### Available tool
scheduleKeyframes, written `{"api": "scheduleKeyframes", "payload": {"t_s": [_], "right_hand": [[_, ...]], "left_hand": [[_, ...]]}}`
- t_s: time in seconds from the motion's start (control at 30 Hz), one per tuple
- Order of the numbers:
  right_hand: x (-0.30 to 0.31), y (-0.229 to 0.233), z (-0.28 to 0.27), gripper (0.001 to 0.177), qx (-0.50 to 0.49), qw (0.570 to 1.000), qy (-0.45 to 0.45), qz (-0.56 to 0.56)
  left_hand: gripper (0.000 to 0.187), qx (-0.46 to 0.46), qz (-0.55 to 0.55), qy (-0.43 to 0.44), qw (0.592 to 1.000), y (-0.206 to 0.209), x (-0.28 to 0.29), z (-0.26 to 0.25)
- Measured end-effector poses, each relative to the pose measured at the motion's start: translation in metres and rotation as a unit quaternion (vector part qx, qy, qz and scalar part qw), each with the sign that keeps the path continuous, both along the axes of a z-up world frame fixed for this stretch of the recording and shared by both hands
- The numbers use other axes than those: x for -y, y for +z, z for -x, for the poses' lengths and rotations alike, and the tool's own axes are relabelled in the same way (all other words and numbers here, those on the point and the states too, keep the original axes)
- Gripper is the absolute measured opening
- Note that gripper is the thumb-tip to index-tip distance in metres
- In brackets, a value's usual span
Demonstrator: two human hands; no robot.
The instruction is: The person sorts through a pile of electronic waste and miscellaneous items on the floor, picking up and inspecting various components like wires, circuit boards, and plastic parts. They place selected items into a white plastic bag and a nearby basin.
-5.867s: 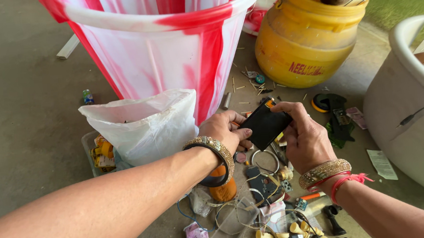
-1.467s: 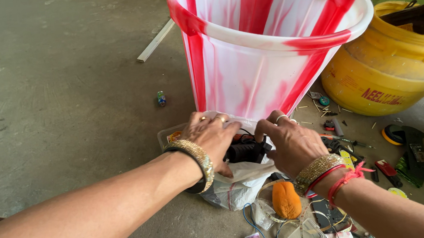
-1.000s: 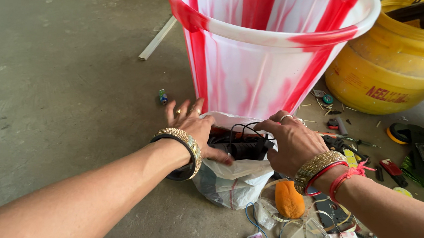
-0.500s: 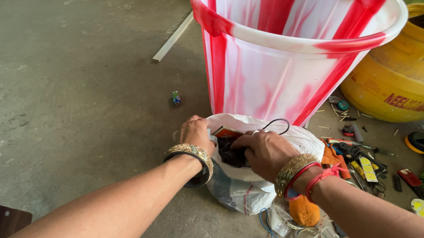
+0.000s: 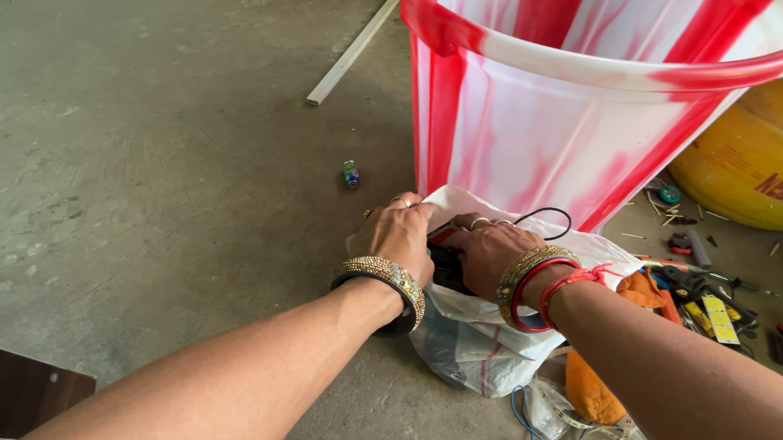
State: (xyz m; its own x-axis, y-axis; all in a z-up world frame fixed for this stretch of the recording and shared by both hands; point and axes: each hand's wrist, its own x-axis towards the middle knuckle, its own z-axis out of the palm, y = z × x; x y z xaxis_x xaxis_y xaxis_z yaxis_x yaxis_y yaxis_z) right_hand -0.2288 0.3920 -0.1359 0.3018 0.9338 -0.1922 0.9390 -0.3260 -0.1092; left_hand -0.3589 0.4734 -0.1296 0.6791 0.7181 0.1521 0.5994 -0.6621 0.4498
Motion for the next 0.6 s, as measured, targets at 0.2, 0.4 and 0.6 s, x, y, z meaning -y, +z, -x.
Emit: {"api": "scheduleKeyframes", "payload": {"t_s": [0.2,0.4,0.6], "right_hand": [[0.008,-0.008,-0.011,0.025,-0.108,0.971,-0.08,-0.198],[0.046,0.043,-0.016,0.021,-0.251,0.887,-0.219,-0.321],[0.079,0.058,-0.054,0.036,-0.295,0.84,-0.214,-0.401]], "left_hand": [[0.059,0.023,0.006,0.022,0.999,0.008,0.002,-0.001],[0.065,0.115,-0.063,0.0,0.991,0.035,0.019,-0.005],[0.024,0.084,-0.003,-0.068,0.994,0.043,0.058,-0.031]]}}
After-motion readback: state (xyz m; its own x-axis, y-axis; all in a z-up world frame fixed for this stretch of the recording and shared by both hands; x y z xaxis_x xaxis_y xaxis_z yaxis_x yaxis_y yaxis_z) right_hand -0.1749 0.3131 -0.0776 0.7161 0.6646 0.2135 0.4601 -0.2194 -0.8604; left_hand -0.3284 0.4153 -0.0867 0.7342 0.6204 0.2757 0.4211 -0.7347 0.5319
